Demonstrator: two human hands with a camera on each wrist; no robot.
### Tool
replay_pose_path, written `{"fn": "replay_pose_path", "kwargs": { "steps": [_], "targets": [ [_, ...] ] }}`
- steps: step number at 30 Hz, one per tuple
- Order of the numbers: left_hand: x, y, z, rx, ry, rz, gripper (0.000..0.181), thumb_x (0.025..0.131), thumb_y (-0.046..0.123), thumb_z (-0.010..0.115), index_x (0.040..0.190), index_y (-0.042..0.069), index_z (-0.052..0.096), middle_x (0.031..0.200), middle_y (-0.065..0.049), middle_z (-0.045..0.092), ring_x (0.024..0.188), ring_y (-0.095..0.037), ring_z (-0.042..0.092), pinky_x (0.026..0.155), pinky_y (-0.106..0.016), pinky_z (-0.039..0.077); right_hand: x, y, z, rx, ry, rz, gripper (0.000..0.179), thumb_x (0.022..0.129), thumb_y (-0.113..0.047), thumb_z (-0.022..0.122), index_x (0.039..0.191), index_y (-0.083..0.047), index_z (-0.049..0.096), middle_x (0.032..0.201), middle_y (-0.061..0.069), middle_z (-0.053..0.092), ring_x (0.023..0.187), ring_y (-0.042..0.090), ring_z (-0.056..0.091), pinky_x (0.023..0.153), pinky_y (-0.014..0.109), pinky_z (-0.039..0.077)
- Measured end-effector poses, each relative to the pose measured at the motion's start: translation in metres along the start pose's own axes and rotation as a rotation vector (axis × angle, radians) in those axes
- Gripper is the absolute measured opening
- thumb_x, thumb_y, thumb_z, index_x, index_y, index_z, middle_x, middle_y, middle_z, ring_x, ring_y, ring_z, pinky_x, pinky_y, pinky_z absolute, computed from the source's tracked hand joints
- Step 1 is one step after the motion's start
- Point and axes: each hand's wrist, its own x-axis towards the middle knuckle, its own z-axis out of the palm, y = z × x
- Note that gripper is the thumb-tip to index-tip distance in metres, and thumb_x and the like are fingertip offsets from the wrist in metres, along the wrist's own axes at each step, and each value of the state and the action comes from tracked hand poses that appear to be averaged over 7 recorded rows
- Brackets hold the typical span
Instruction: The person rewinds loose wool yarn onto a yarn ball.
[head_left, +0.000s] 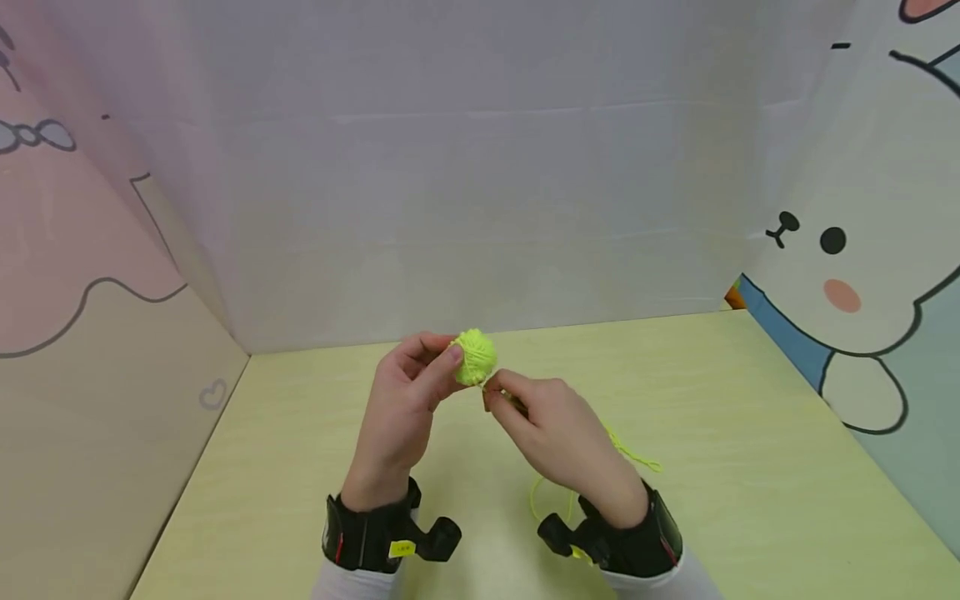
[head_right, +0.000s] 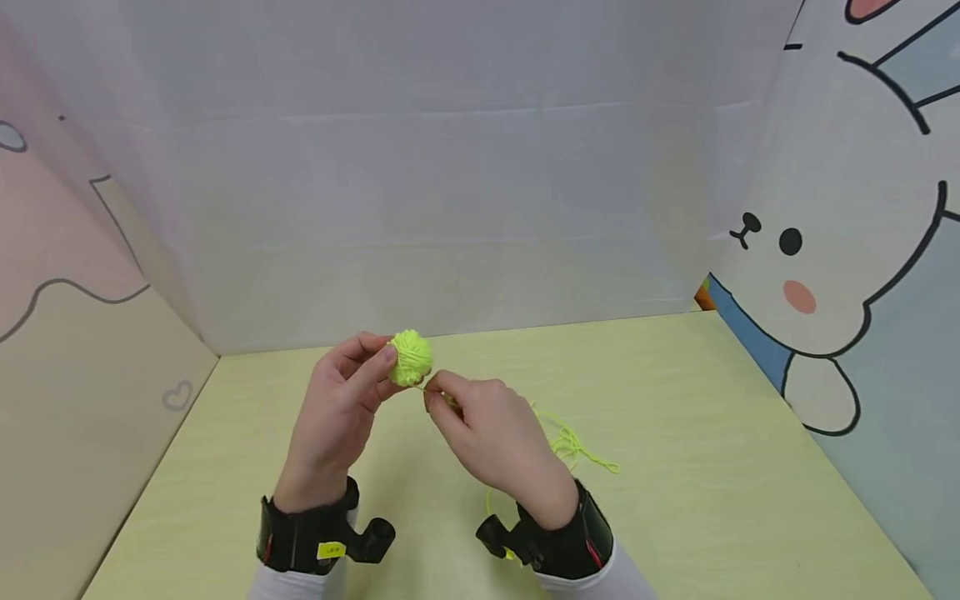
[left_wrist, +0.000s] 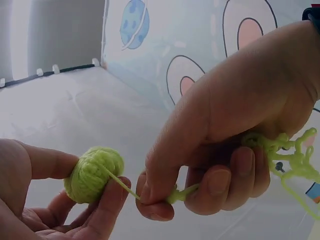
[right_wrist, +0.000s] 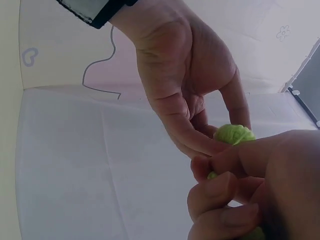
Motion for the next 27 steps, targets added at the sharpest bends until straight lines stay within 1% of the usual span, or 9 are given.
{"fn": "replay_pose_path", "kwargs": {
  "steps": [3,5,7,11,14,17,22,24,27],
  "targets": [
    [-0.002,0.002,0.001,0.035,-0.028,-0.008,0.013,0.096,0.004,0.061,0.106,-0.005,0.06,0.106,-0.012,0.065,0.09,-0.024,0.063,0.08,-0.032,0.058,0.001,0.003,-0.002,-0.005,0.026,0.006,0.015,0.104,-0.026,0.051,0.093,-0.029,0.062,0.056,-0.01,0.039,0.043,0.006,0.031,0.043,0.023,0.027],
    [-0.003,0.004,0.001,0.069,-0.053,-0.019,0.015,0.096,0.005,0.063,0.105,-0.006,0.06,0.106,-0.011,0.065,0.087,-0.023,0.063,0.077,-0.029,0.058,0.002,0.005,-0.004,-0.015,0.049,0.002,0.016,0.103,-0.025,0.051,0.09,-0.028,0.06,0.056,-0.01,0.038,0.043,0.007,0.031,0.043,0.023,0.026],
    [-0.003,0.005,-0.001,0.099,-0.099,-0.031,0.015,0.095,0.006,0.063,0.104,-0.006,0.06,0.103,-0.011,0.066,0.081,-0.022,0.061,0.071,-0.025,0.056,0.003,0.006,-0.006,-0.029,0.061,-0.005,0.015,0.103,-0.022,0.052,0.091,-0.026,0.059,0.056,-0.009,0.038,0.043,0.007,0.031,0.043,0.023,0.026],
    [-0.002,0.005,-0.008,0.157,-0.266,-0.063,0.014,0.095,0.006,0.064,0.104,-0.006,0.062,0.093,-0.009,0.066,0.068,-0.021,0.055,0.06,-0.022,0.048,0.004,0.007,-0.01,-0.032,0.039,-0.004,0.01,0.102,-0.016,0.053,0.099,-0.02,0.062,0.06,-0.008,0.044,0.045,0.007,0.036,0.043,0.023,0.031],
    [-0.002,0.006,-0.014,0.213,-0.397,-0.094,0.013,0.095,0.005,0.065,0.106,-0.002,0.065,0.087,-0.01,0.067,0.063,-0.023,0.058,0.057,-0.021,0.047,0.004,0.007,-0.013,-0.003,0.008,0.002,0.01,0.103,-0.017,0.053,0.102,-0.016,0.063,0.065,-0.007,0.05,0.049,0.008,0.041,0.045,0.025,0.037],
    [-0.002,0.007,-0.017,0.291,-0.467,-0.124,0.013,0.094,0.006,0.067,0.107,0.003,0.066,0.084,-0.012,0.069,0.064,-0.028,0.063,0.057,-0.023,0.051,0.004,0.007,-0.015,0.023,-0.015,0.012,0.012,0.105,-0.02,0.052,0.1,-0.016,0.062,0.065,-0.007,0.05,0.051,0.009,0.043,0.046,0.026,0.037],
    [-0.004,0.01,-0.017,0.477,-0.483,-0.162,0.018,0.09,0.014,0.074,0.107,0.014,0.068,0.083,-0.006,0.071,0.069,-0.024,0.066,0.06,-0.028,0.055,0.002,0.008,-0.018,0.018,-0.014,0.029,0.016,0.106,-0.025,0.051,0.101,-0.017,0.064,0.06,-0.006,0.044,0.047,0.01,0.037,0.046,0.025,0.032],
    [-0.005,0.01,-0.016,0.567,-0.468,-0.162,0.022,0.089,0.019,0.075,0.11,0.018,0.069,0.085,0.0,0.072,0.069,-0.019,0.066,0.059,-0.029,0.054,0.001,0.008,-0.019,0.017,0.003,0.024,0.016,0.106,-0.026,0.051,0.1,-0.017,0.063,0.06,-0.006,0.043,0.047,0.01,0.036,0.046,0.025,0.031],
    [-0.005,0.008,-0.013,0.686,-0.422,-0.136,0.027,0.089,0.023,0.076,0.115,0.023,0.07,0.091,0.008,0.071,0.068,-0.013,0.065,0.058,-0.031,0.052,-0.002,0.007,-0.021,0.033,0.023,0.014,0.015,0.106,-0.026,0.051,0.1,-0.018,0.062,0.063,-0.006,0.045,0.049,0.01,0.038,0.047,0.027,0.034]
  ]
}}
